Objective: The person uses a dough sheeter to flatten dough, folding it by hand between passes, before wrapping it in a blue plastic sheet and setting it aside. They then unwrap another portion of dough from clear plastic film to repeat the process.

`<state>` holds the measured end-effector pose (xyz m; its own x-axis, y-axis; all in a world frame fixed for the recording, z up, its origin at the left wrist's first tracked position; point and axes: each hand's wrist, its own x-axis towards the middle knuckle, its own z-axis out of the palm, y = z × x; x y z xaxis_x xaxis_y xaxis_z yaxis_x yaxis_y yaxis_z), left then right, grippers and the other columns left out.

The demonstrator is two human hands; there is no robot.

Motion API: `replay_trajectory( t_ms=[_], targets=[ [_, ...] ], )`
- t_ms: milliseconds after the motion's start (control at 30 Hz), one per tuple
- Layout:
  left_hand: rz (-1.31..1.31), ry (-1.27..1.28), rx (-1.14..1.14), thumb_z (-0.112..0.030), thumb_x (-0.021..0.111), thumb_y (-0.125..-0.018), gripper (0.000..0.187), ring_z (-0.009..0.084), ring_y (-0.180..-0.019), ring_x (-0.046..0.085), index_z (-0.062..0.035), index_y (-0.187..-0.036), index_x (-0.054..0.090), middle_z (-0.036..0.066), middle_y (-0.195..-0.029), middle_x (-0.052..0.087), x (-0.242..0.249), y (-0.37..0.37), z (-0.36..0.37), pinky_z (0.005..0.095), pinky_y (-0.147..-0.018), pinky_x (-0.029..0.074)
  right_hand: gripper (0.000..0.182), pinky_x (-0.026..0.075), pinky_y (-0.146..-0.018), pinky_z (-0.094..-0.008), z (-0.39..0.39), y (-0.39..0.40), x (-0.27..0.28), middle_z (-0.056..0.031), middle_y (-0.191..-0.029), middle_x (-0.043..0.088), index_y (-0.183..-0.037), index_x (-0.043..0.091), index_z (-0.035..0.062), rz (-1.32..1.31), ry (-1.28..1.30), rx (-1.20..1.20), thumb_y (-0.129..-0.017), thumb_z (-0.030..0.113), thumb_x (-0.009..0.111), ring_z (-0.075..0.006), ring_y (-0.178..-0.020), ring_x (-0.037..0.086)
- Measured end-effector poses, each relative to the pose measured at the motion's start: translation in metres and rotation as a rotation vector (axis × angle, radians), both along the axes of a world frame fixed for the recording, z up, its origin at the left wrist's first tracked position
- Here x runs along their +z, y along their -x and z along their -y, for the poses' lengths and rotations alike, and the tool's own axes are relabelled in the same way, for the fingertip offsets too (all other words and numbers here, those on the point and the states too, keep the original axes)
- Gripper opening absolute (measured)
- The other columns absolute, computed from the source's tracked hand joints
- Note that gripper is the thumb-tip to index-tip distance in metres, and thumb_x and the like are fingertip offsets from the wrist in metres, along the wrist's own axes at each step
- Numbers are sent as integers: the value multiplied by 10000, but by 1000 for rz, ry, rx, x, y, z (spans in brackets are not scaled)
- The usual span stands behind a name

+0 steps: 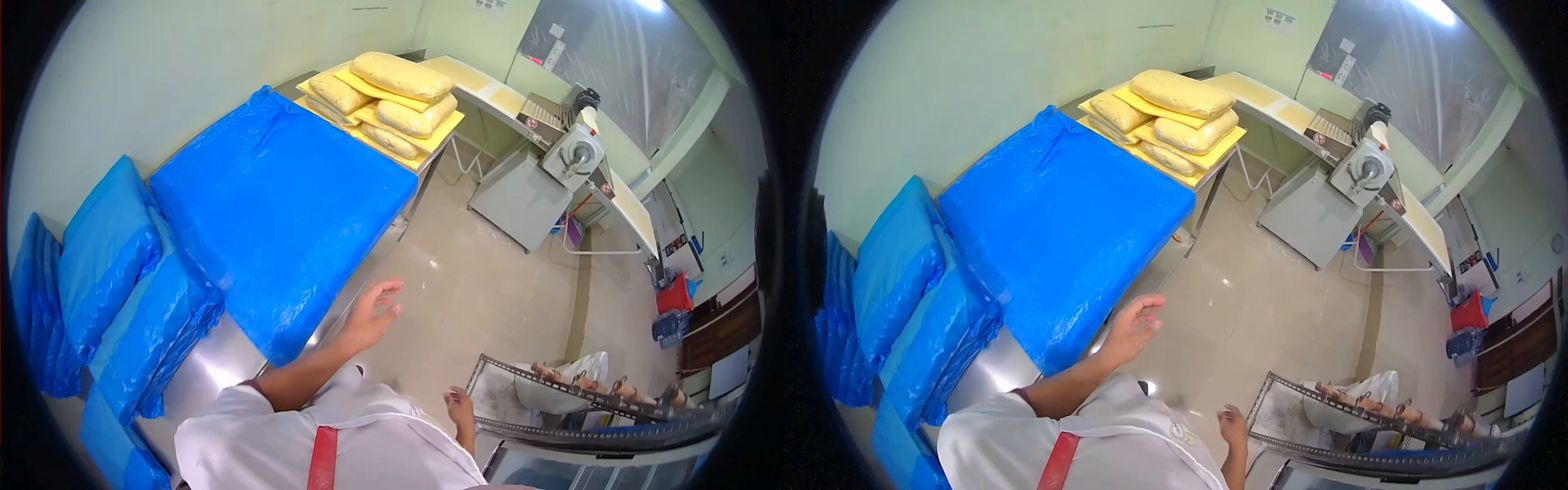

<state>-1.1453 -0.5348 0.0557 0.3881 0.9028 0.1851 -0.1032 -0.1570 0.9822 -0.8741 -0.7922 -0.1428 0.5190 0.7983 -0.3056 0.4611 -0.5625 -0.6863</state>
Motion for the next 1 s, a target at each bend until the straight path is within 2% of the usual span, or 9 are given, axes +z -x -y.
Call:
replay_trajectory(
  t_ms=[167,300,400,500,567,600,733,900,1000],
  targets=[
    [154,85,-57,-52,591,-880,396,189,-1203,492,-16,-1261,489,92,-1293,505,10,-61,-98,339,-1000,410,339,529,-722,-335,-57,-77,-48,-187,-914,689,-1099,612,-9,-90,-13,-220,-852,217,669,-239,-820,675],
    [191,238,108,-52,581,-883,394,195,-1194,497,-14,-1263,487,98,-1293,509,-2,-97,-175,329,-999,410,312,526,-710,-327,-162,-110,-25,-172,-887,694,-1082,628,17,10,111,55,-844,211,683,-204,-798,673],
    [306,297,275,-57,572,-886,404,206,-1202,492,1,-1274,474,113,-1295,509,-1,-115,-230,336,-1006,406,259,522,-717,-312,-258,-191,-79,-157,-855,690,-1071,626,16,-143,-92,240,-853,151,664,-194,-798,665],
    [476,286,426,-72,559,-895,426,222,-1219,482,25,-1296,451,133,-1303,503,25,-129,-299,343,-1018,398,222,514,-739,-316,-413,-239,8,-136,-849,664,-1076,615,-10,-152,-167,287,-870,73,603,-211,-777,641],
    [589,255,507,-86,545,-907,439,235,-1236,471,40,-1313,434,147,-1314,494,41,-135,-341,347,-1034,385,218,505,-790,-334,-526,-267,59,-148,-927,671,-1062,618,-17,151,-375,408,-884,108,619,-230,-855,645],
    [629,220,535,-91,539,-911,451,240,-1250,457,47,-1324,421,153,-1329,481,46,-138,-364,347,-1045,373,218,495,-821,-336,-573,-243,140,-157,-970,669,-1059,619,-15,132,-445,438,-892,124,619,-241,-905,640],
    [786,131,638,-95,517,-923,499,256,-1318,384,70,-1369,363,179,-1397,411,75,-151,-461,346,-1096,309,268,452,-914,-297,-743,-195,294,-88,-1089,638,-1171,574,-11,-106,-706,613,-937,118,579,-173,-1024,593],
    [869,195,809,-76,565,-878,671,269,-1389,271,89,-1435,228,214,-1481,289,76,-156,-574,329,-1146,213,372,447,-911,-283,-905,-128,349,-85,-1120,629,-1200,566,-16,-33,-680,783,-931,239,599,-157,-1039,583],
    [970,177,683,-49,569,-855,550,241,-1222,464,74,-1342,345,174,-1340,457,68,-147,-602,327,-1042,369,404,458,-888,-281,-975,-115,339,-87,-1110,635,-1189,579,-16,-171,-358,874,-917,280,613,-158,-1029,592]
  ],
)
